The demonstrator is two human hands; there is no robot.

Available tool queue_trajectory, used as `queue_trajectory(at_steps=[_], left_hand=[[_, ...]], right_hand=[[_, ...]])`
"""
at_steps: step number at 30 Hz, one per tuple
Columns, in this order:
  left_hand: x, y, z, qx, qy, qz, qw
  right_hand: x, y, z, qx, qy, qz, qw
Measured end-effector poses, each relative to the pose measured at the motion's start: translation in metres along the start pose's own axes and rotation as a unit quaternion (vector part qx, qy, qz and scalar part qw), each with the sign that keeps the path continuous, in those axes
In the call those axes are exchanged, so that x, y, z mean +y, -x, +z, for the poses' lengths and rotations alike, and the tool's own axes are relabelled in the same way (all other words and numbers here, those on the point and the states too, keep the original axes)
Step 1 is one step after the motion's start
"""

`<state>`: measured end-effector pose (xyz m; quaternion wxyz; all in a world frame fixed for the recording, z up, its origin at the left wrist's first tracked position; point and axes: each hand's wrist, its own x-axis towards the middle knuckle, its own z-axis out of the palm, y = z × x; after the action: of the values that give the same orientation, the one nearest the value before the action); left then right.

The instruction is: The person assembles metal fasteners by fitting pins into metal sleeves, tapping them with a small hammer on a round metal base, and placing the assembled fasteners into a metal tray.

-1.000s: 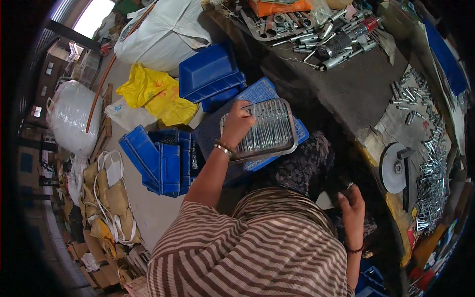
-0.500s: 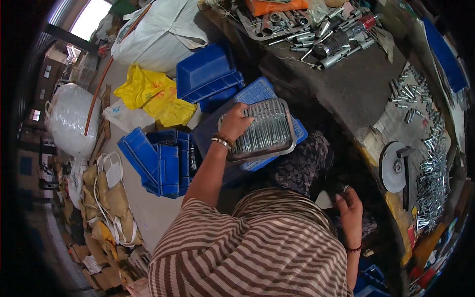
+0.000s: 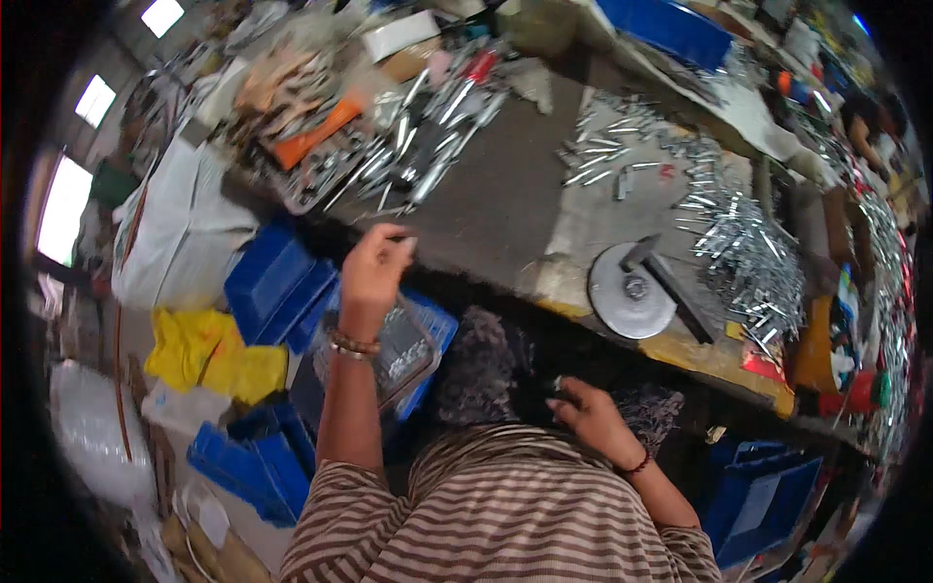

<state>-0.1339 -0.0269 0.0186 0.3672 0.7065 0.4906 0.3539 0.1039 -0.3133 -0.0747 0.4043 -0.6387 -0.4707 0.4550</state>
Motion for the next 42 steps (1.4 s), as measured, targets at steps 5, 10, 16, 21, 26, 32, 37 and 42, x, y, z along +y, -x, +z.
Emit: queue_trajectory(at_steps=[5,10,16,21,26,32,37,42], left_hand=[[0.084,-0.049,0.11,-0.141,-0.011,0.165,0.976],[0.093,-0.098,0.185,-0.133,-0.164,0.221,0.952],[0.071,-0.126,0.201,-0.148,-0.235,0.22,0.935],[0.085,-0.099,0.169,-0.256,0.103,-0.013,0.961],[0.091,-0.051,0.156,-0.276,0.451,-0.155,0.834],[0.086,-0.009,0.145,-0.369,0.638,-0.203,0.645],[0.094,0.017,0.152,-0.414,0.543,-0.202,0.702],[0.104,0.03,0.156,-0.443,0.482,-0.202,0.728]], right_hand=[[-0.036,0.012,-0.016,-0.001,0.02,0.071,0.997],[-0.046,0.025,-0.037,0.024,0.042,0.101,0.994],[-0.041,0.052,-0.068,0.112,0.026,0.066,0.991],[-0.07,0.068,-0.125,0.308,0.114,-0.032,0.944],[-0.054,0.071,-0.199,0.47,0.423,0.024,0.774],[-0.028,0.069,-0.238,0.428,0.57,-0.022,0.702],[-0.03,0.062,-0.245,0.353,0.612,-0.031,0.707],[-0.03,0.054,-0.237,0.327,0.626,-0.045,0.707]])
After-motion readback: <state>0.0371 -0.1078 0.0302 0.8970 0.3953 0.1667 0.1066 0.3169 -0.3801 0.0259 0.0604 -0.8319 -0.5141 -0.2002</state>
